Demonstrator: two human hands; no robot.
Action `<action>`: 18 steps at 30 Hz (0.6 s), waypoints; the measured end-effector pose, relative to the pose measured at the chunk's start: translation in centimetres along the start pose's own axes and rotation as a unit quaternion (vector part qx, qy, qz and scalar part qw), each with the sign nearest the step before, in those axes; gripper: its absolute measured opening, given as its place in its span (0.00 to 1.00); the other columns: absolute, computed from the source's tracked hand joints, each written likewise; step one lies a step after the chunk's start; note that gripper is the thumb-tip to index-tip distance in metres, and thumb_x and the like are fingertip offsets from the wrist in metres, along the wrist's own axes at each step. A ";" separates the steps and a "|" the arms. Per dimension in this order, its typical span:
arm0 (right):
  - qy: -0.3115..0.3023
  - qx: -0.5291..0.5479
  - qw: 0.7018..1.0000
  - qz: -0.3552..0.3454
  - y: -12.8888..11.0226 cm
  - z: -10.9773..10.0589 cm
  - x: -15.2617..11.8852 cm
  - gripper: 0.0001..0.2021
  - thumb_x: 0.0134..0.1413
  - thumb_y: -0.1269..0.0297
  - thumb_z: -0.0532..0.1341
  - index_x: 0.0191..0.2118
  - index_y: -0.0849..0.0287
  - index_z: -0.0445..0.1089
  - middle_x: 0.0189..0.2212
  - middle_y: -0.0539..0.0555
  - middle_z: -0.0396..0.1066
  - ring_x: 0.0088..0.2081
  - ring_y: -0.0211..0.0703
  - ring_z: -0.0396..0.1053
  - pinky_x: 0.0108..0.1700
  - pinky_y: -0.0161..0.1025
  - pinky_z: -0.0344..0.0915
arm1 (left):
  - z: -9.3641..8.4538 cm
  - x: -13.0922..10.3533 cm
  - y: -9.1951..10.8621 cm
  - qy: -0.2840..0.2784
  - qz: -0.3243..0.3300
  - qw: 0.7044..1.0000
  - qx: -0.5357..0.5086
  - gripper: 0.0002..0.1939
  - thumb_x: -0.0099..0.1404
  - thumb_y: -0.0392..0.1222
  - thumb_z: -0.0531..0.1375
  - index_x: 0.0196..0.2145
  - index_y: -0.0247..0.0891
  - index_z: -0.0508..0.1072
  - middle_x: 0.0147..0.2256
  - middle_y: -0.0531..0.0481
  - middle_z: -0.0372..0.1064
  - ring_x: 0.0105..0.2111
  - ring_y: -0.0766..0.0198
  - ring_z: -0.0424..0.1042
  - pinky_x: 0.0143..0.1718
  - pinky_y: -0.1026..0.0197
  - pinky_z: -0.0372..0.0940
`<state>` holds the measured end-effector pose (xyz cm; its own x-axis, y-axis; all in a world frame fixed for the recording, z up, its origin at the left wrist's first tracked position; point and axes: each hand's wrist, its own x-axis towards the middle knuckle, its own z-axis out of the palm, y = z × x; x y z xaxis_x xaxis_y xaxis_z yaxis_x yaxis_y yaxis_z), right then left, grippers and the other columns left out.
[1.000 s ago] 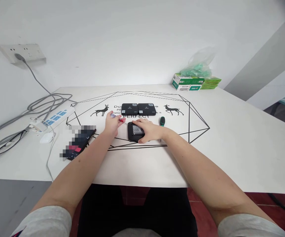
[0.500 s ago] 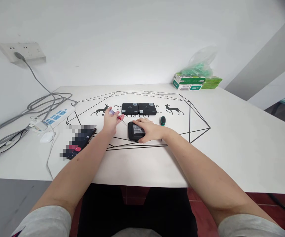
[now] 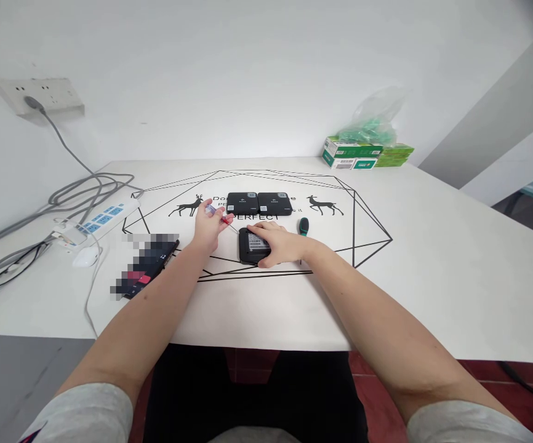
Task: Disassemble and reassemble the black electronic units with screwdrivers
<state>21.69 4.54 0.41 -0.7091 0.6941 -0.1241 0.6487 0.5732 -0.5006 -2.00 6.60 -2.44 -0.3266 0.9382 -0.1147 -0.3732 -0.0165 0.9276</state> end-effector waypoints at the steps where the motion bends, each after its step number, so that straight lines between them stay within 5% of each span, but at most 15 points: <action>1: 0.000 0.000 1.000 -0.001 0.0 0.0 0.0 0.59 0.44 0.49 0.72 0.81 0.53 0.52 0.75 0.65 0.56 0.76 0.75 0.51 0.77 0.71 0.51 | 0.0 0.1 0.0 -0.002 -0.002 1.000 0.001 0.25 0.76 0.29 0.64 0.64 0.46 0.63 0.52 0.44 0.74 0.39 0.64 0.84 0.55 0.49 0.80; 11: -0.002 0.010 1.000 -0.016 0.4 0.1 0.2 0.59 0.42 0.51 0.74 0.81 0.53 0.52 0.76 0.64 0.55 0.77 0.75 0.50 0.79 0.70 0.50 | 0.0 0.1 0.6 -0.013 -0.049 0.999 0.014 0.36 0.76 0.28 0.65 0.74 0.46 0.58 0.50 0.42 0.76 0.36 0.63 0.84 0.54 0.49 0.81; 18: -0.004 0.025 0.999 -0.039 1.5 0.4 0.6 0.63 0.40 0.52 0.76 0.81 0.61 0.51 0.78 0.67 0.53 0.79 0.72 0.48 0.80 0.67 0.49 | 0.4 -0.3 0.8 -0.017 -0.066 0.996 0.050 0.32 0.80 0.26 0.58 0.74 0.44 0.56 0.44 0.46 0.77 0.34 0.66 0.83 0.51 0.54 0.82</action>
<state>22.09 5.67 -0.77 -0.7590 0.6449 -0.0896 0.5768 0.6022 -0.5519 -1.89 6.44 -1.50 -0.2491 0.9413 -0.2279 -0.3226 0.1412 0.9359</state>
